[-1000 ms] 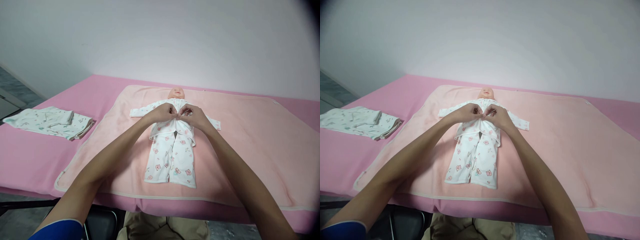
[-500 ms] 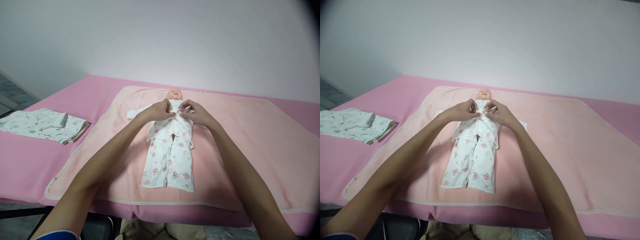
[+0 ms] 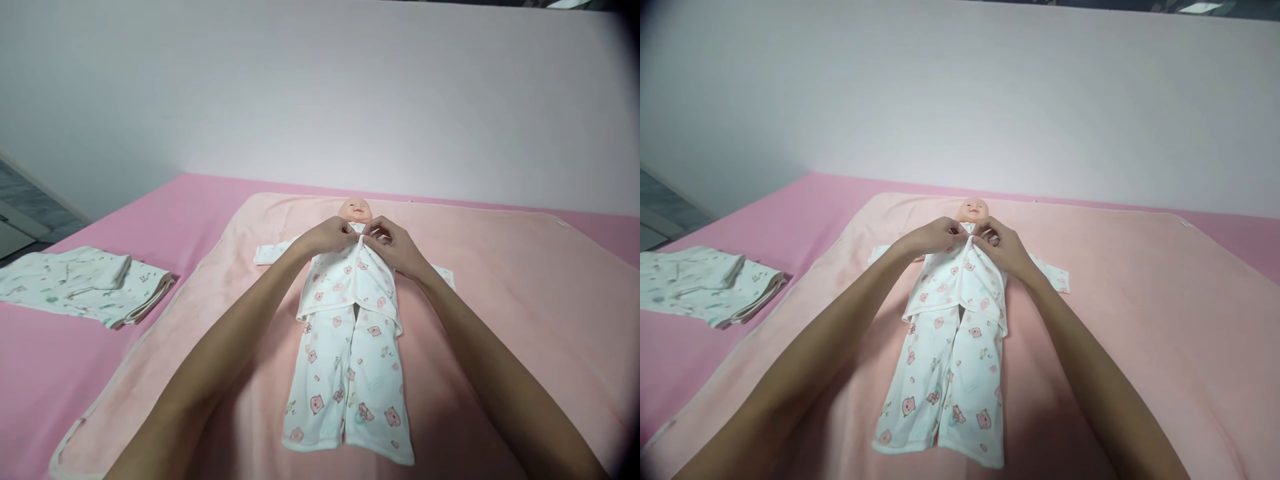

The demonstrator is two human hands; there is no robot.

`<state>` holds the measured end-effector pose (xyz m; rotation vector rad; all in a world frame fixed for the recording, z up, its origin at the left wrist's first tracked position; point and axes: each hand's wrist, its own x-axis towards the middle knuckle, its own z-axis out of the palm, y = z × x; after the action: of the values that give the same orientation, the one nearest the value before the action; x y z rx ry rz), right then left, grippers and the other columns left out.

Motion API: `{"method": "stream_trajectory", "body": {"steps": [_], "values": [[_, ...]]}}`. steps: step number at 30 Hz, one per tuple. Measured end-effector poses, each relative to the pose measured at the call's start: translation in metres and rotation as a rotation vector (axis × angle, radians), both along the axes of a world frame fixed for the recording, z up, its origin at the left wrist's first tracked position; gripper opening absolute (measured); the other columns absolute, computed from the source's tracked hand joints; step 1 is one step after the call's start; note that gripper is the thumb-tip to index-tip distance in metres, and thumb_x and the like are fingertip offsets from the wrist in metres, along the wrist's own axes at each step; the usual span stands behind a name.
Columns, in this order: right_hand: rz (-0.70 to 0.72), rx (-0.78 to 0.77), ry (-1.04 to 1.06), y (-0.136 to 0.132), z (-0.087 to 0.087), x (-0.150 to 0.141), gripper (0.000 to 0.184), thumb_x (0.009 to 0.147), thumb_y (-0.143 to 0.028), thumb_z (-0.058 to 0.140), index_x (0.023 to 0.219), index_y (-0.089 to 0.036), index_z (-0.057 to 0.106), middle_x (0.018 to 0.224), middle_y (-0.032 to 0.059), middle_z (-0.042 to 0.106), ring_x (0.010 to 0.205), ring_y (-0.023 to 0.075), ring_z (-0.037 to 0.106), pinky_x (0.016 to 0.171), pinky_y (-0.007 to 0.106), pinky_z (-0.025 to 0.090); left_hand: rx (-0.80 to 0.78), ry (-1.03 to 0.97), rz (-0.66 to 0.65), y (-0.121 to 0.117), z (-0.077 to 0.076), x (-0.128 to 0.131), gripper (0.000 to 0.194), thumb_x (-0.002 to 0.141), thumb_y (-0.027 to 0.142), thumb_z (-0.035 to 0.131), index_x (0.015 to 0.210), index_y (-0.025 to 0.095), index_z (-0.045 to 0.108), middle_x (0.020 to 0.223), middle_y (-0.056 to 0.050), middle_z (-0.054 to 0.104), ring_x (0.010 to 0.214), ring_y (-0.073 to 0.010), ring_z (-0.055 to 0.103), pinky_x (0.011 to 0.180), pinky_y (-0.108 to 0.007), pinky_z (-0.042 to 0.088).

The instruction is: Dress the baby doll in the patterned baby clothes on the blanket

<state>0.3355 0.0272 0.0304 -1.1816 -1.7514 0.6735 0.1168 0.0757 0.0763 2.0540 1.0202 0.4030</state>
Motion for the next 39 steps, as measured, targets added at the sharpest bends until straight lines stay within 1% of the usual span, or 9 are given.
{"method": "stream_trajectory", "body": {"steps": [7,12,15,19,23,26,31,34,39], "values": [[-0.158,-0.105,0.202,0.007,-0.014,0.003,0.031,0.076,-0.048,0.096,0.089,-0.023,0.083,0.096,0.0064,0.082,0.093,0.0256,0.077,0.088,0.039,0.061,-0.087,-0.188,0.067,0.005,-0.012,0.001,0.020,0.088,0.031,0.073,0.073,0.020,0.067,0.074,-0.002,0.061,0.066,-0.0148,0.053,0.066,-0.032,0.038],[-0.237,-0.112,0.212,-0.001,-0.010,-0.002,0.022,0.076,-0.040,0.095,0.091,-0.024,0.089,0.096,0.0070,0.086,0.096,0.0296,0.080,0.094,0.045,0.064,-0.078,-0.262,0.096,0.007,-0.021,0.003,0.018,0.089,0.032,0.075,0.077,0.019,0.073,0.071,-0.001,0.059,0.066,-0.0137,0.051,0.067,-0.032,0.039],[-0.232,-0.099,0.148,-0.008,-0.003,-0.005,0.016,0.080,-0.035,0.091,0.093,-0.026,0.091,0.098,0.0060,0.086,0.100,0.0302,0.081,0.097,0.047,0.063,-0.072,-0.252,0.089,0.006,-0.021,0.002,0.017,0.090,0.031,0.073,0.078,0.019,0.076,0.075,-0.003,0.062,0.069,-0.0151,0.055,0.069,-0.033,0.042],[-0.204,-0.124,0.111,-0.011,0.003,-0.007,0.019,0.080,-0.035,0.091,0.097,-0.025,0.090,0.103,0.0069,0.086,0.100,0.0289,0.079,0.097,0.046,0.062,-0.043,-0.213,0.035,0.006,-0.019,-0.001,0.014,0.089,0.027,0.072,0.080,0.021,0.079,0.076,-0.004,0.065,0.070,-0.0166,0.057,0.070,-0.034,0.042],[-0.154,-0.140,0.099,-0.007,0.000,-0.004,0.024,0.082,-0.037,0.090,0.101,-0.024,0.084,0.111,0.0075,0.083,0.094,0.0235,0.073,0.092,0.042,0.059,-0.007,-0.206,0.070,0.008,-0.023,0.002,0.019,0.089,0.028,0.073,0.072,0.021,0.077,0.070,-0.003,0.061,0.063,-0.0155,0.053,0.066,-0.035,0.038],[-0.122,-0.121,0.069,-0.004,-0.004,-0.001,0.025,0.085,-0.038,0.086,0.105,-0.024,0.081,0.114,0.0073,0.080,0.088,0.0199,0.069,0.087,0.040,0.057,-0.007,-0.222,0.127,0.009,-0.027,0.007,0.033,0.091,0.034,0.074,0.061,0.020,0.066,0.063,-0.002,0.053,0.058,-0.0137,0.047,0.063,-0.034,0.035],[-0.100,-0.116,0.040,0.002,-0.010,0.002,0.030,0.085,-0.040,0.083,0.109,-0.022,0.079,0.108,0.0064,0.077,0.081,0.0172,0.062,0.080,0.036,0.052,0.039,-0.175,0.088,0.007,-0.027,0.010,0.046,0.092,0.039,0.073,0.057,0.020,0.050,0.062,0.000,0.040,0.057,-0.0121,0.036,0.061,-0.034,0.025],[-0.101,-0.150,0.042,0.004,-0.011,0.003,0.033,0.084,-0.039,0.084,0.110,-0.022,0.076,0.102,0.0042,0.074,0.075,0.0149,0.055,0.072,0.033,0.048,0.038,-0.157,0.070,0.002,-0.025,0.012,0.044,0.090,0.041,0.076,0.061,0.020,0.051,0.065,0.000,0.043,0.060,-0.0123,0.037,0.061,-0.033,0.025],[-0.052,-0.224,0.067,0.002,-0.007,0.008,0.033,0.081,-0.038,0.089,0.108,-0.024,0.077,0.091,0.0011,0.067,0.073,0.0142,0.049,0.068,0.031,0.045,0.053,-0.146,0.085,-0.002,-0.022,0.014,0.029,0.094,0.032,0.072,0.073,0.020,0.057,0.072,0.000,0.049,0.065,-0.0131,0.042,0.064,-0.032,0.030]]}}
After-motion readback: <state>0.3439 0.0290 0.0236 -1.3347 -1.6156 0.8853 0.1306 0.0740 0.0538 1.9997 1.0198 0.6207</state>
